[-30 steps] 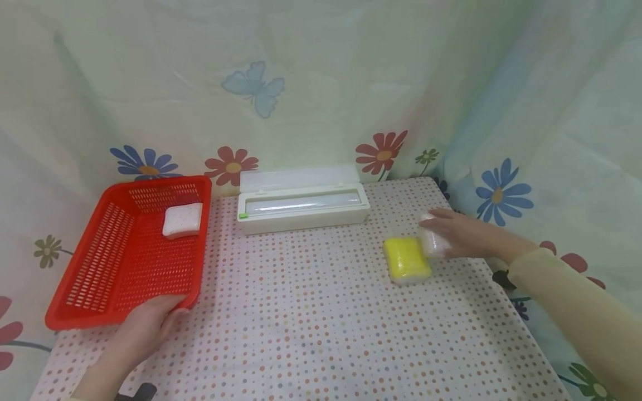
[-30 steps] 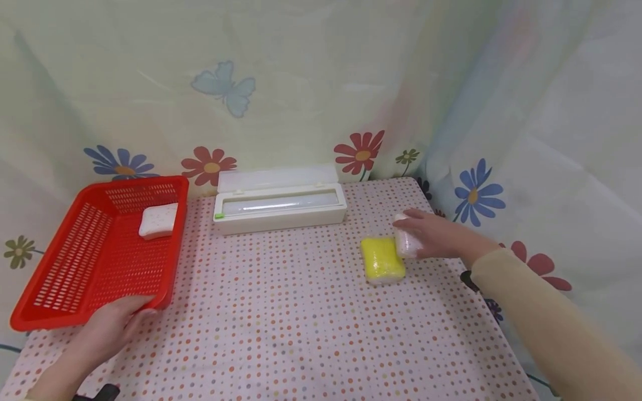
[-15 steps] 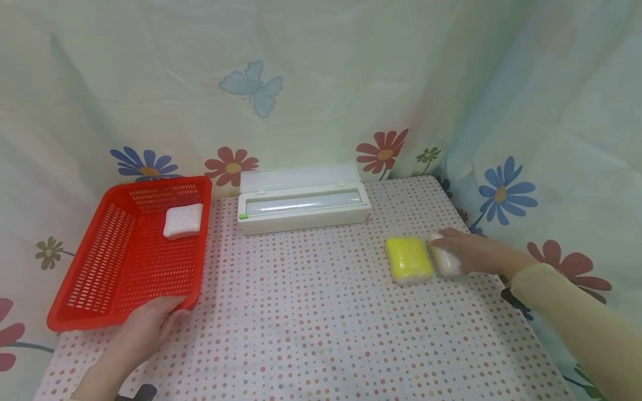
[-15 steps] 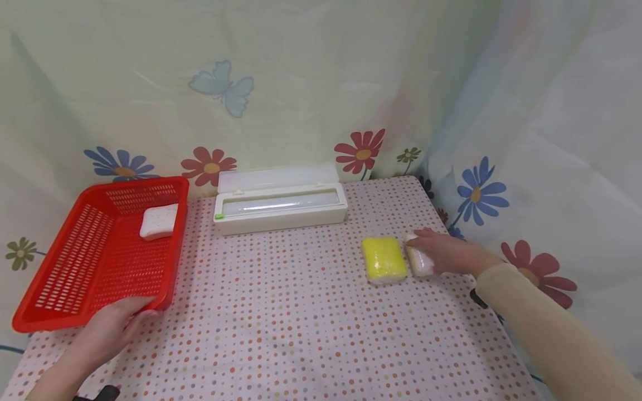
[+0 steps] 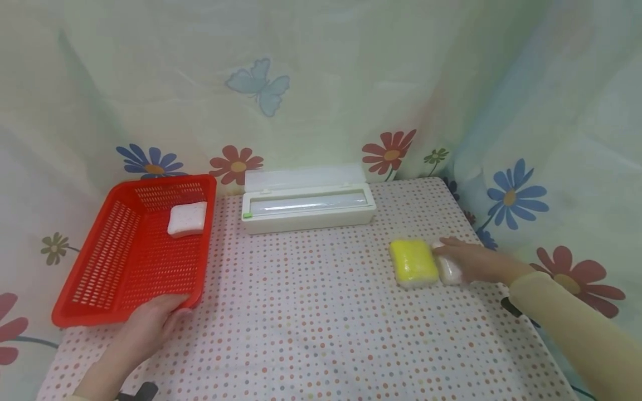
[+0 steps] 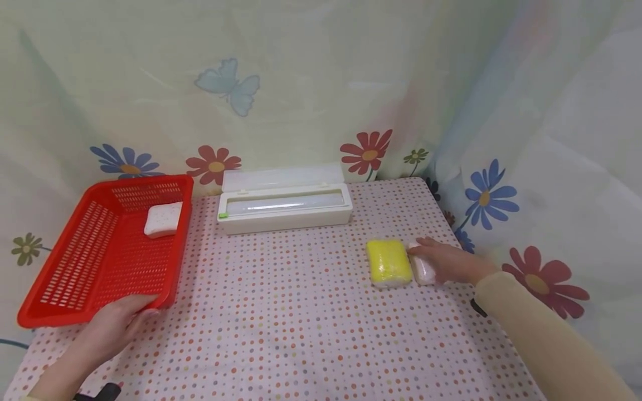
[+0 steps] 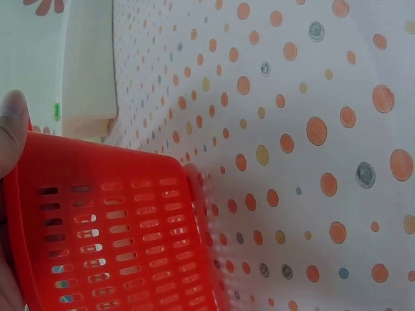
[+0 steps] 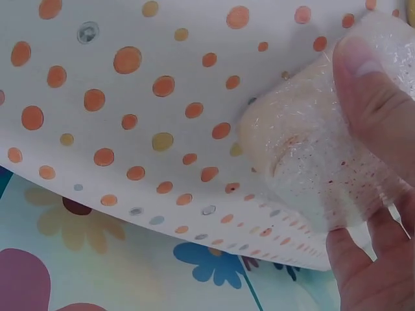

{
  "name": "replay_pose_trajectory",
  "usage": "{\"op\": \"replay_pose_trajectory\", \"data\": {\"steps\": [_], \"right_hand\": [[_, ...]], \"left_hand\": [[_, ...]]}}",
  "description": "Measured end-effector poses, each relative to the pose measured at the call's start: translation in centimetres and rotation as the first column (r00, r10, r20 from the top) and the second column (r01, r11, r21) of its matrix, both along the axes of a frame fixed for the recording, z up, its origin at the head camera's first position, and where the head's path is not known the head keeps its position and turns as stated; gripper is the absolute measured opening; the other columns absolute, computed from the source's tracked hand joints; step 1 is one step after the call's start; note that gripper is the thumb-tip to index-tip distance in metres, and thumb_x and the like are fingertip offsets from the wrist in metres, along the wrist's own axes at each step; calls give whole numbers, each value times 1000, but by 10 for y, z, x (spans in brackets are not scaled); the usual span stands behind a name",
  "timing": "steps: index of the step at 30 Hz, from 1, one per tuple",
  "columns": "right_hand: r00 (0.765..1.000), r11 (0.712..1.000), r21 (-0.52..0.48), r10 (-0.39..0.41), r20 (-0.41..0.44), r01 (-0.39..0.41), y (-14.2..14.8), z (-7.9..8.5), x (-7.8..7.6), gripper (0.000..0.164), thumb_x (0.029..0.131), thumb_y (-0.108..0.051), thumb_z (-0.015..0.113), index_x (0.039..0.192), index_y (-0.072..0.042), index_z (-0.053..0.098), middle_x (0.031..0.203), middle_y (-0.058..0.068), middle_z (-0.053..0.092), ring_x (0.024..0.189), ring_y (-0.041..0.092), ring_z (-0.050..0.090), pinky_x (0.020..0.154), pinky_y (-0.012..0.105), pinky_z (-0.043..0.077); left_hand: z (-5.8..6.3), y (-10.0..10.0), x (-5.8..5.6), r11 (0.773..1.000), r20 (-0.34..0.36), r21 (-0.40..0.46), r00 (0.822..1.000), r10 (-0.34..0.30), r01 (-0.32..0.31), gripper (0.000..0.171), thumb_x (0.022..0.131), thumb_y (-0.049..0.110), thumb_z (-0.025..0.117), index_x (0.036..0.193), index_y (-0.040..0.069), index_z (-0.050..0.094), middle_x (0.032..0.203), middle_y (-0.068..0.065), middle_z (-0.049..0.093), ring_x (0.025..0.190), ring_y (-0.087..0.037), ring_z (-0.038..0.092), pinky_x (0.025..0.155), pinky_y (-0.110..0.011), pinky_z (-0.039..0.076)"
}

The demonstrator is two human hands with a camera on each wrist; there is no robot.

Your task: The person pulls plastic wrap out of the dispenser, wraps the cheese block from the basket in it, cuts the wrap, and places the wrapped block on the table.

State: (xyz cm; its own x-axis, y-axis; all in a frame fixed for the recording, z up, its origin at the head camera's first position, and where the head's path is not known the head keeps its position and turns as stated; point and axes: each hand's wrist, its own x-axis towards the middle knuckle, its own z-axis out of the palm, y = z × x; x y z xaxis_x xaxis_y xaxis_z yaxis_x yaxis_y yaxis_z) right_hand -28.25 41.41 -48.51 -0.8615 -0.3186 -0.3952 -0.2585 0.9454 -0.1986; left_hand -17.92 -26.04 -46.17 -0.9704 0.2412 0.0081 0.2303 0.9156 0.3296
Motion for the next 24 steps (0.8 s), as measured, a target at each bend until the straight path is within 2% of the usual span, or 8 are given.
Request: {"op": "replay_pose_trajectory", "data": {"steps": [8, 12, 17, 20, 23, 24], "right_hand": [[999, 999, -42, 32, -32, -33, -1, 3, 4, 97, 65, -2, 90, 151, -8, 45, 159, 34, 29, 142, 59, 30, 108, 76, 34], [998, 998, -63, 27, -48, -30, -1, 5, 7, 105, 64, -2, 90, 154, -5, 35, 159, 35, 26, 143, 60, 28, 110, 75, 31], [998, 999, -51, 10, -57, -13, -1, 7, 9, 115, 62, -13, 93, 155, 1, 26, 159, 38, 22, 142, 61, 26, 114, 74, 26], [998, 1000, -26, 9, -58, -11, 2, 10, 9, 120, 62, -19, 95, 156, 1, 23, 160, 38, 20, 143, 61, 24, 115, 73, 26], [999, 1000, -22, -13, -41, 12, 3, 22, 8, 114, 69, -15, 92, 158, -2, 22, 162, 35, 18, 143, 60, 25, 114, 73, 28], [998, 997, -52, -56, -4, 56, 0, 30, 7, 111, 74, -12, 88, 160, -5, 20, 164, 34, 16, 145, 60, 22, 114, 74, 26]], "left_hand": [[0, 0, 1, 1000, -9, 12, 1000, -1, 1, 34, 90, 18, 77, 119, 1, 73, 112, -15, 76, 107, -36, 72, 89, -55, 59], [0, 0, 1, 1000, -10, 16, 1000, -3, 3, 33, 90, 19, 77, 118, 2, 73, 111, -14, 76, 107, -36, 72, 90, -56, 59], [1, 0, 2, 999, -13, 31, 1000, -13, 14, 30, 90, 19, 77, 115, 4, 74, 108, -12, 77, 105, -34, 73, 88, -55, 60], [1, 0, 1, 999, -19, 43, 1000, -21, 22, 29, 89, 18, 78, 114, 4, 74, 107, -10, 77, 103, -33, 73, 87, -54, 60], [1, -1, 1, 998, -29, 49, 999, -29, 31, 29, 88, 17, 79, 114, 5, 74, 107, -10, 77, 103, -33, 73, 87, -53, 60], [2, -1, 1, 998, -32, 48, 999, -30, 32, 30, 88, 17, 79, 114, 5, 74, 107, -11, 77, 103, -33, 73, 87, -54, 60]]}}
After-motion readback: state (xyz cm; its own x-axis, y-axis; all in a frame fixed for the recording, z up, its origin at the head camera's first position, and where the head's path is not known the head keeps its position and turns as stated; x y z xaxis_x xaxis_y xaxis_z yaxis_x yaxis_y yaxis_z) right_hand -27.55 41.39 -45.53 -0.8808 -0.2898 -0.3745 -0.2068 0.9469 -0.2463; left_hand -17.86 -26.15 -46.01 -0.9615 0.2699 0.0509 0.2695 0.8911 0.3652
